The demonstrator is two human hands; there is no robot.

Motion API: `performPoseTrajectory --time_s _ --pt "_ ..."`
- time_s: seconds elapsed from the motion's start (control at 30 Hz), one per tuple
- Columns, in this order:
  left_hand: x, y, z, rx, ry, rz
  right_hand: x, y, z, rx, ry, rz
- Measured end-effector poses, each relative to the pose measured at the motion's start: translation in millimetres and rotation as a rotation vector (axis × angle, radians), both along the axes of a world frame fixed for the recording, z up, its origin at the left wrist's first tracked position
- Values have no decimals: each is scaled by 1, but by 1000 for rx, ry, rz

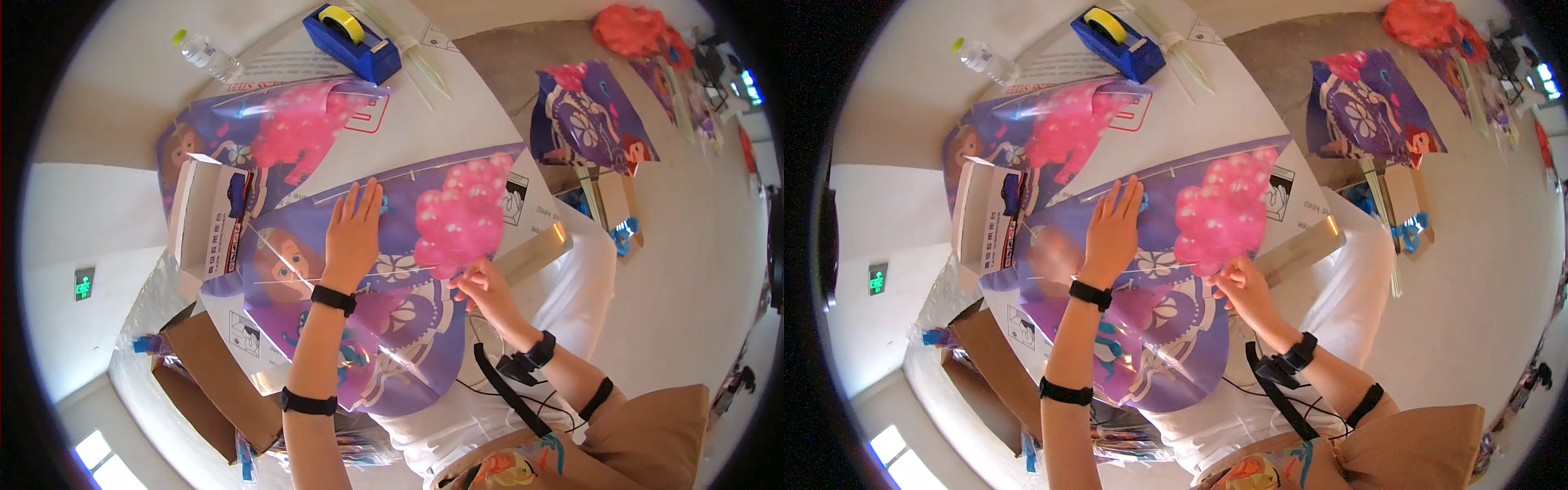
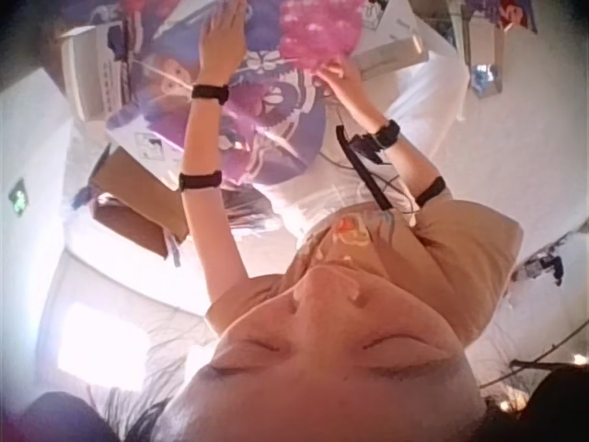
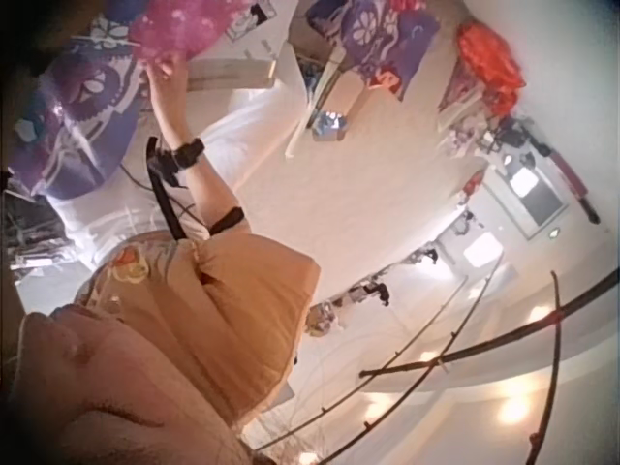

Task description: Assembling a plastic kite by inserting supporting rods and securing parts with tape.

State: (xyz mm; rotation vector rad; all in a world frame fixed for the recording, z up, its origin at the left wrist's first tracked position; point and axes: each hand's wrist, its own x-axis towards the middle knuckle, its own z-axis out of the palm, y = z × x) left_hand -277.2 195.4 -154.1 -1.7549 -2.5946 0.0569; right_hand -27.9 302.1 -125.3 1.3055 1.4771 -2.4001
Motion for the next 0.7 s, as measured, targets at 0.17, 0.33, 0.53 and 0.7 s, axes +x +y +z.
performPoseTrajectory --time_s 0.17,0.33,0.53,0.7 --pt "-7 -18 31 263 -341 14 -13 5 -8 1037 305 322" --pt "45 -92 82 549 -567 511 -35 8 -17 1397 285 561" --pt "157 -202 71 258 -453 731 -37 18 -34 1398 286 553" --pt "194 -196 26 110 -282 732 -26 37 -34 1568 277 594"
